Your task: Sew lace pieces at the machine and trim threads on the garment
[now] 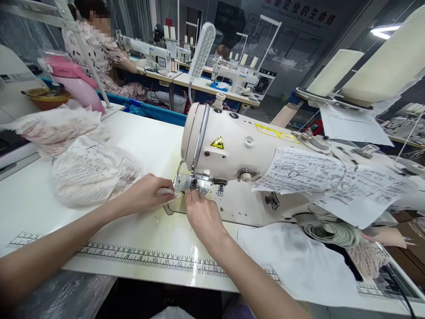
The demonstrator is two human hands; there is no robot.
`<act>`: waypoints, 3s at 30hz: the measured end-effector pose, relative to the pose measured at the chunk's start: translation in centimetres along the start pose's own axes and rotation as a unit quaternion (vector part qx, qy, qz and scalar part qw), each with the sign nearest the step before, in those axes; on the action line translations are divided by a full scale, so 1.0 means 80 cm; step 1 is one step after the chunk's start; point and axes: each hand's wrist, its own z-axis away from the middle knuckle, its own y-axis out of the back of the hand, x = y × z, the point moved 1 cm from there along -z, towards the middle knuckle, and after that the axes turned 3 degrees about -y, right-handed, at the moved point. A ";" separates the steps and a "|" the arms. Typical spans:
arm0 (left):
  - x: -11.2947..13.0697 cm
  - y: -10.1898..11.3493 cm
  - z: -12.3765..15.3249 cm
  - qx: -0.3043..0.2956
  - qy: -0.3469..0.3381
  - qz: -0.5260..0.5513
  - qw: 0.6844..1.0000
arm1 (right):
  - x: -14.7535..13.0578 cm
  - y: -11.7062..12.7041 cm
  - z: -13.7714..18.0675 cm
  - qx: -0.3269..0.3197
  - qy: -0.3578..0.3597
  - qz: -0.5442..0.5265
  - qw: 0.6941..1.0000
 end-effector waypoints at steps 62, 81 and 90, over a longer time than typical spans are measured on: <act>0.080 -0.111 0.217 -0.158 0.205 0.498 0.827 | -0.099 -0.071 0.234 -0.013 -0.235 -0.801 0.550; 0.076 -0.107 0.218 -0.153 0.207 0.489 0.833 | -0.105 -0.077 0.237 -0.027 -0.245 -0.811 0.530; 0.076 -0.108 0.217 -0.150 0.209 0.491 0.833 | -0.105 -0.073 0.235 -0.026 -0.264 -0.796 0.545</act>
